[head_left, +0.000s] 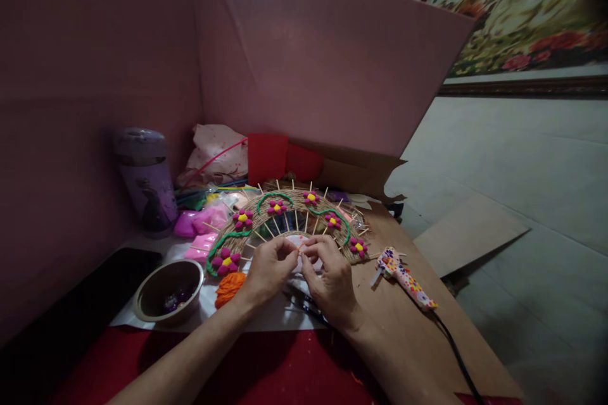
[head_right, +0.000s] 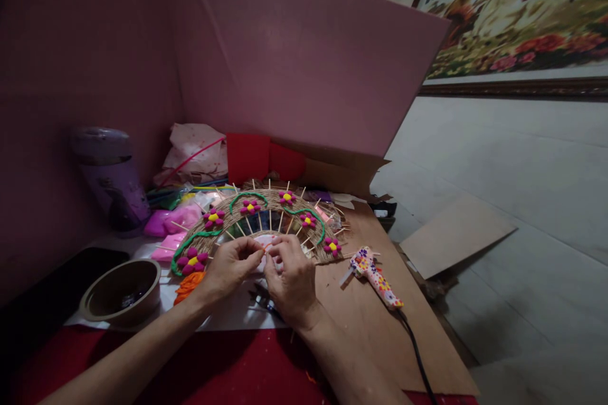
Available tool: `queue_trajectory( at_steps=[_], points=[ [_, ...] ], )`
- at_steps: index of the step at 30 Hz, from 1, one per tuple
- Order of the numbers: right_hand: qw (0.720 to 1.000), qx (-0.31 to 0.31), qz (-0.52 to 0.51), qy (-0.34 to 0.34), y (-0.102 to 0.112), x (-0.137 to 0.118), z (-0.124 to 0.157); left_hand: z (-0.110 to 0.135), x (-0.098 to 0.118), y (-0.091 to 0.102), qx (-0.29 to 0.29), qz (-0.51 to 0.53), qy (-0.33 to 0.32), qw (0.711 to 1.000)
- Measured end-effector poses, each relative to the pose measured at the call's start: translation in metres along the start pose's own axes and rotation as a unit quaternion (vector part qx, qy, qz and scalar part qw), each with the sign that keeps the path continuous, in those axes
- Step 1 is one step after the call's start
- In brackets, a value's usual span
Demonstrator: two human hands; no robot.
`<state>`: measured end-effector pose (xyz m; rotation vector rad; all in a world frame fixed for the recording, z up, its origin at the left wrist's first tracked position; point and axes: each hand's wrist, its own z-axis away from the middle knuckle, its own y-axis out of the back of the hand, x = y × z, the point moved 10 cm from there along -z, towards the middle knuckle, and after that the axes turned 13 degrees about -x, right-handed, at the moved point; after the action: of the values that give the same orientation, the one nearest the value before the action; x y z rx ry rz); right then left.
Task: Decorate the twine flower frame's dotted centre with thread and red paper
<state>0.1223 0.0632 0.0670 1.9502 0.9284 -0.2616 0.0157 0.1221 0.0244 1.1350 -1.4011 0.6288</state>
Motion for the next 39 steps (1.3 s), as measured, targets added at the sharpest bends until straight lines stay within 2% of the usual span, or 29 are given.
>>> queue_trajectory(
  at_steps=[4,8,13,18,23,25,28,31,33,36,39],
  points=[
    [1.000,-0.009,-0.020,0.016,-0.001,-0.002,0.000,0.001,0.003,-0.001,-0.004,-0.003,-0.004,1.000],
    [0.999,-0.030,-0.022,-0.029,-0.007,0.009,0.000,0.003,0.007,-0.001,-0.003,-0.027,-0.018,0.999],
    [0.997,-0.032,-0.060,-0.048,-0.009,0.015,0.000,0.004,0.016,-0.005,-0.013,-0.016,-0.063,0.998],
    [0.997,-0.037,-0.051,-0.040,-0.010,0.014,0.000,0.007,0.029,-0.005,-0.015,-0.075,-0.098,0.992],
    [0.999,-0.038,-0.017,-0.031,-0.010,0.012,0.000,0.007,0.030,0.000,-0.001,-0.079,-0.080,0.994],
    [0.999,-0.042,-0.007,-0.034,-0.011,0.012,0.001,0.005,0.022,0.001,0.000,-0.042,-0.053,0.998],
    [0.998,-0.054,0.001,-0.038,-0.014,0.012,0.000,0.001,0.002,-0.005,-0.030,0.103,0.004,0.994],
    [0.997,-0.061,0.013,-0.033,-0.015,0.010,0.000,0.001,-0.014,-0.024,-0.106,0.262,0.061,0.957],
    [0.998,-0.048,0.031,-0.028,-0.011,0.008,0.000,0.003,-0.018,-0.032,-0.134,0.318,0.082,0.935],
    [0.998,-0.011,0.057,-0.021,-0.001,0.003,0.001,0.003,-0.020,-0.028,-0.112,0.338,0.090,0.930],
    [0.998,-0.012,0.068,-0.004,0.001,-0.003,0.002,0.003,-0.020,-0.022,-0.078,0.317,0.094,0.940]
  ],
)
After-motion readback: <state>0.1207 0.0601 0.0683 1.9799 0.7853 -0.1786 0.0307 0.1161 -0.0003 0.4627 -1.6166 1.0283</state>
